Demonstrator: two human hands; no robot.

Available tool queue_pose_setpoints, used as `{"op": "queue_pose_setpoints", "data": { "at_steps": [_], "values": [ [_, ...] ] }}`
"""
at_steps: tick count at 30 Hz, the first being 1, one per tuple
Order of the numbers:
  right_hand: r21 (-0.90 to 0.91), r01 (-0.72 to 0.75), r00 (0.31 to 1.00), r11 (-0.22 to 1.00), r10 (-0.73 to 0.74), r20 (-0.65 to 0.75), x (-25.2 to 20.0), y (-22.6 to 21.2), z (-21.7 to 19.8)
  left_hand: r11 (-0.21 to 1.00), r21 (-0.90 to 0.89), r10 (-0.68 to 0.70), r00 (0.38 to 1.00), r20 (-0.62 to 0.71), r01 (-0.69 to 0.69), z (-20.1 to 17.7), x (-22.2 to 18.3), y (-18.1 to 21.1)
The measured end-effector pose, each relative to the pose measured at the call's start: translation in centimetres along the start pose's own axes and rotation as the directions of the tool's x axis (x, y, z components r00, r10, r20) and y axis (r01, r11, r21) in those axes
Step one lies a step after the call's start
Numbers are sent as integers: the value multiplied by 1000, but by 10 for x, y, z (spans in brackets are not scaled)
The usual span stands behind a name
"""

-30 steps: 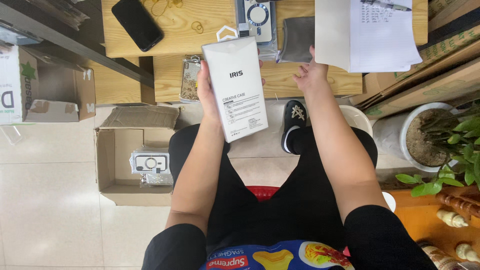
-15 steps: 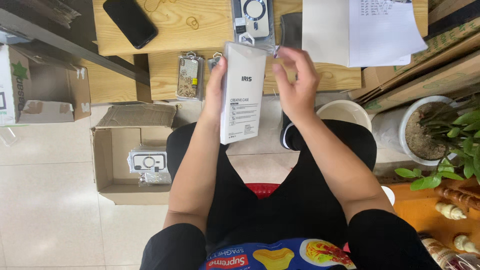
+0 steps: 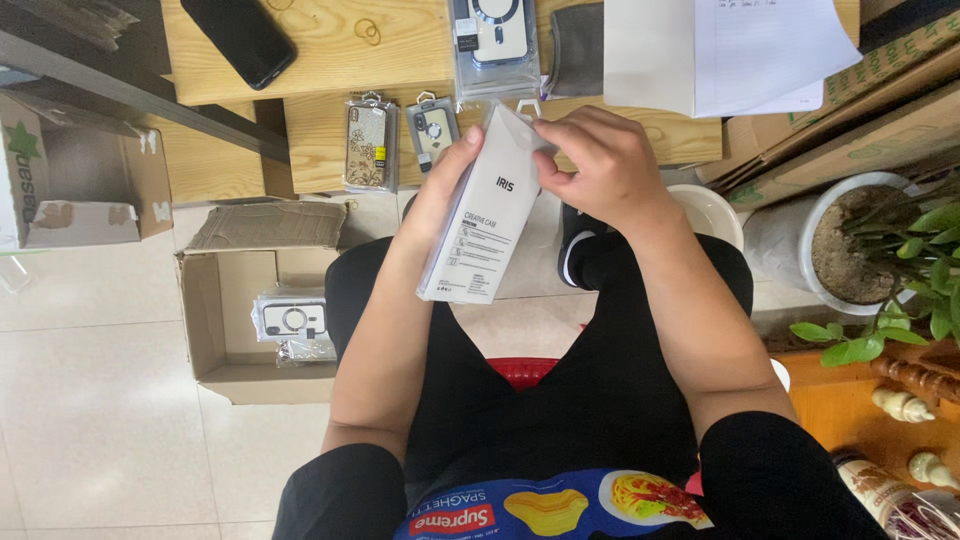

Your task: The person wipes a phone case, its clear plastic packaging, and a small white component with a cloth, turning the items over to clean multiple sides.

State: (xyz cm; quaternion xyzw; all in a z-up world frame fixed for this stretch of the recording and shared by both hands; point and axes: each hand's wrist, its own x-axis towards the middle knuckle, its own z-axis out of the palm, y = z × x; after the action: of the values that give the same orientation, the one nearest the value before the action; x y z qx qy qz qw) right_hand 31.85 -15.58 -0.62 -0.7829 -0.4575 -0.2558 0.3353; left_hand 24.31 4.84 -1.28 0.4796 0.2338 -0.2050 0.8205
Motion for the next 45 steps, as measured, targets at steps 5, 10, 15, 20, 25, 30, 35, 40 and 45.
{"op": "queue_pose_setpoints", "data": {
  "at_steps": [5, 10, 15, 20, 25, 30, 35, 40, 45],
  "values": [
    [-45, 76, 990, 996, -81, -116, 11, -7, -2, 995, -87, -50, 999, 10, 51, 2, -8, 5],
    [-35, 37, 977, 999, -44, -210, 1, 6, -5, 984, -146, -93, 994, 54, 100, -9, 3, -8],
    [330, -271, 919, 904, 345, -190, 1, -22, -14, 952, -94, 298, 801, 519, -293, -1, -21, 19],
    [285, -92, 974, 954, 146, -174, 20, -32, -29, 828, 56, 442, 710, 549, -558, -7, -21, 18],
    [323, -107, 974, 940, 165, -157, 24, -39, -35, 735, 84, 507, 628, 591, -673, -9, -19, 13],
    [351, -243, 949, 904, 297, -106, 20, -41, -31, 621, 175, 565, 591, 576, -764, -8, -20, 10],
    [478, -299, 934, 826, 355, -28, 22, -45, -30, 463, 303, 621, 549, 560, -833, -13, -13, 6],
    [635, -355, 897, 686, 442, 25, 15, -43, -25, 320, 352, 668, 473, 574, -879, -12, -13, 6],
    [747, -337, 875, 573, 484, 23, 7, -37, -19, 245, 343, 666, 414, 620, -907, -8, -14, 9]
  ]
}}
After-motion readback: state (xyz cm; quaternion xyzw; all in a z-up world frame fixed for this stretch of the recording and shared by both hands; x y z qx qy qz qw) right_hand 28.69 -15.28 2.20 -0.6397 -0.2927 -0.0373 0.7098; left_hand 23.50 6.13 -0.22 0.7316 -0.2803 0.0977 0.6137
